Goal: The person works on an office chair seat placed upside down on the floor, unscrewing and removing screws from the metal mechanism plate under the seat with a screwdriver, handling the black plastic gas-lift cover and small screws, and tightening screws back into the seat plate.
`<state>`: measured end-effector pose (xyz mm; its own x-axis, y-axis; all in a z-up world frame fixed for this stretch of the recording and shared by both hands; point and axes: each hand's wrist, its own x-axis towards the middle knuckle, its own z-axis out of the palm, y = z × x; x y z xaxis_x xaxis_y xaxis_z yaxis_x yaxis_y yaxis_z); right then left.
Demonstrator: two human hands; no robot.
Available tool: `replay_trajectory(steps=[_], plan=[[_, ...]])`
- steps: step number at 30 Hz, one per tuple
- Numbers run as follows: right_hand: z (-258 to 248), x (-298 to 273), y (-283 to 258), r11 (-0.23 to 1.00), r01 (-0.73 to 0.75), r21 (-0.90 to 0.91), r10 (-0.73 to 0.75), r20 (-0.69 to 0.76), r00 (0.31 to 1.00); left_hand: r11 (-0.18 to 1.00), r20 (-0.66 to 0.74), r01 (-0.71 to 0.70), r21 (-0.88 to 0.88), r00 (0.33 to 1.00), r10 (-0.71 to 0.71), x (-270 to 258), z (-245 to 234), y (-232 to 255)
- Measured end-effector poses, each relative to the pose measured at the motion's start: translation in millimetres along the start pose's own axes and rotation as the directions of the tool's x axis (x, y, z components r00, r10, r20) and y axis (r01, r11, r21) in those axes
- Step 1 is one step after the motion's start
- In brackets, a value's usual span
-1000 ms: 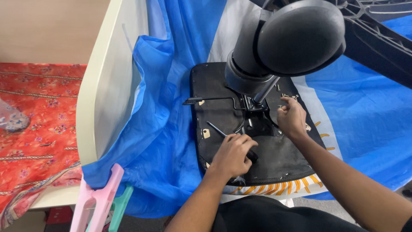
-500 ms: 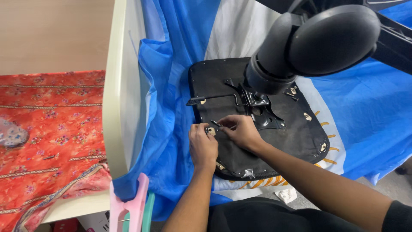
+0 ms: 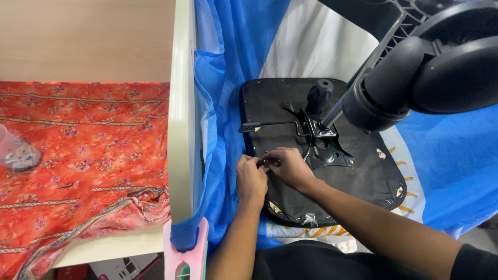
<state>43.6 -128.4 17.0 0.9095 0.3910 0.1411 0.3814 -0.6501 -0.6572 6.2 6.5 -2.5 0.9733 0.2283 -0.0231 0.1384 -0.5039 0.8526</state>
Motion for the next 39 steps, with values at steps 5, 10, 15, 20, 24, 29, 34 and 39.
replay_trajectory(steps=[5,10,15,20,24,29,34,39], plan=[[-3.3,4.1,-4.9,0.996,0.002,-0.085,-0.002,0.007,1.000,0.999,-0.032,0.021,-0.040,0.999,-0.023,9.6,4.9,-4.1],[-1.4,8.4,-7.2,0.987,0.028,-0.157,-0.023,0.035,0.999,0.998,-0.068,0.012,-0.056,0.998,-0.016,15.4,5.9,-6.6],[-5.2,6.0,-4.1,0.980,0.148,-0.135,-0.144,0.042,0.989,0.994,-0.052,0.065,-0.084,0.996,-0.070,18.1,4.9,-2.5],[-5.4,11.3,-0.8,0.990,-0.014,-0.137,0.025,0.072,0.997,0.993,-0.065,0.070,-0.097,0.995,-0.077,16.3,7.7,-0.8],[-4.1,14.6,-0.2,0.981,0.011,-0.194,-0.003,0.041,0.999,0.991,-0.109,0.048,-0.126,0.992,-0.062,17.0,10.0,-1.8],[-1.8,15.8,2.7,0.961,-0.046,-0.273,0.068,0.071,0.995,0.987,-0.096,0.074,-0.146,0.991,-0.089,18.2,11.1,-2.8],[0.2,16.9,14.6,0.932,0.068,-0.356,-0.036,0.094,0.995,0.988,-0.104,0.037,-0.148,0.993,-0.052,18.9,14.7,-2.0],[1.7,16.1,24.2,0.896,0.163,-0.412,-0.099,0.171,0.980,0.984,-0.107,0.038,-0.176,0.993,-0.058,19.0,17.6,-4.0]])
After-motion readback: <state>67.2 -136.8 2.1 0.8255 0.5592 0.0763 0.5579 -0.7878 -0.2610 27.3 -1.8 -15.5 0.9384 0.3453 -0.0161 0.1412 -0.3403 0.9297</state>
